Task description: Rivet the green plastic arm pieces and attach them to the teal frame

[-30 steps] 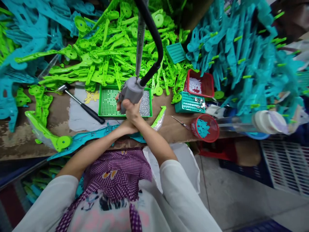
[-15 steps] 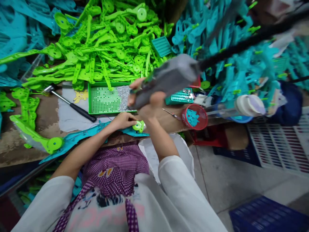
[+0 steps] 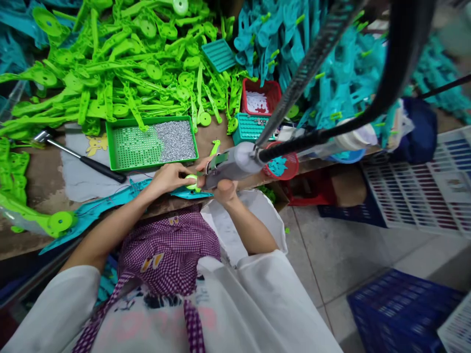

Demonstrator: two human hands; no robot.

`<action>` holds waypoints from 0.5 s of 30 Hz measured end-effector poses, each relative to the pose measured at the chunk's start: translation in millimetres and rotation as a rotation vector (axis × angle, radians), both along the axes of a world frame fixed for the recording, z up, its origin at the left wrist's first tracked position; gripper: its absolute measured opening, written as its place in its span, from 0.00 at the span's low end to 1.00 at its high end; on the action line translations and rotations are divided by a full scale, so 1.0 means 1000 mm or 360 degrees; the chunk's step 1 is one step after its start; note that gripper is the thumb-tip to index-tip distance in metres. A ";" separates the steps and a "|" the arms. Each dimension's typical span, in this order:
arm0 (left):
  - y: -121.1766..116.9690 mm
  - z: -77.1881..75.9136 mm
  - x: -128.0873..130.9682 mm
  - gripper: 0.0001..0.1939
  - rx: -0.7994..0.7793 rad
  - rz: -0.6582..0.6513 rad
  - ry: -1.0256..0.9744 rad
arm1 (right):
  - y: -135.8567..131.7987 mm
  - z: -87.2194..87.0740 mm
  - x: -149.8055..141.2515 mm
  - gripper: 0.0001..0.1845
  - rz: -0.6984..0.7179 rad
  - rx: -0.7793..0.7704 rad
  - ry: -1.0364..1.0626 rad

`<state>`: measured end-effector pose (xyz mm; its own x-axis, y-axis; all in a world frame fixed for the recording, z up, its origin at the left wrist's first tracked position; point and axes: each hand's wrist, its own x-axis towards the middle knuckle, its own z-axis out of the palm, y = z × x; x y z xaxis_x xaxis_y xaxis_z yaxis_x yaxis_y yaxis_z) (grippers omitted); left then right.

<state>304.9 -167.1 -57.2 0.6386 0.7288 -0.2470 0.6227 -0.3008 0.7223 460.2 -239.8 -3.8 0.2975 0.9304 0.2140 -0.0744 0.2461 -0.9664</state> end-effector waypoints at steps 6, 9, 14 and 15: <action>0.001 -0.002 0.002 0.17 -0.0025 -0.0017 0.0014 | -0.004 -0.008 0.007 0.45 -0.0006 -0.0051 0.0004; 0.002 -0.002 0.002 0.17 -0.0031 -0.0016 0.0009 | -0.003 -0.012 0.006 0.44 -0.0004 -0.0033 0.0044; -0.002 0.000 0.003 0.15 0.0015 0.0011 0.0048 | -0.003 -0.020 0.000 0.45 0.0158 -0.0156 0.0041; -0.003 0.000 0.003 0.15 0.0040 0.0026 0.0070 | -0.003 -0.022 -0.001 0.45 0.0183 -0.0156 0.0053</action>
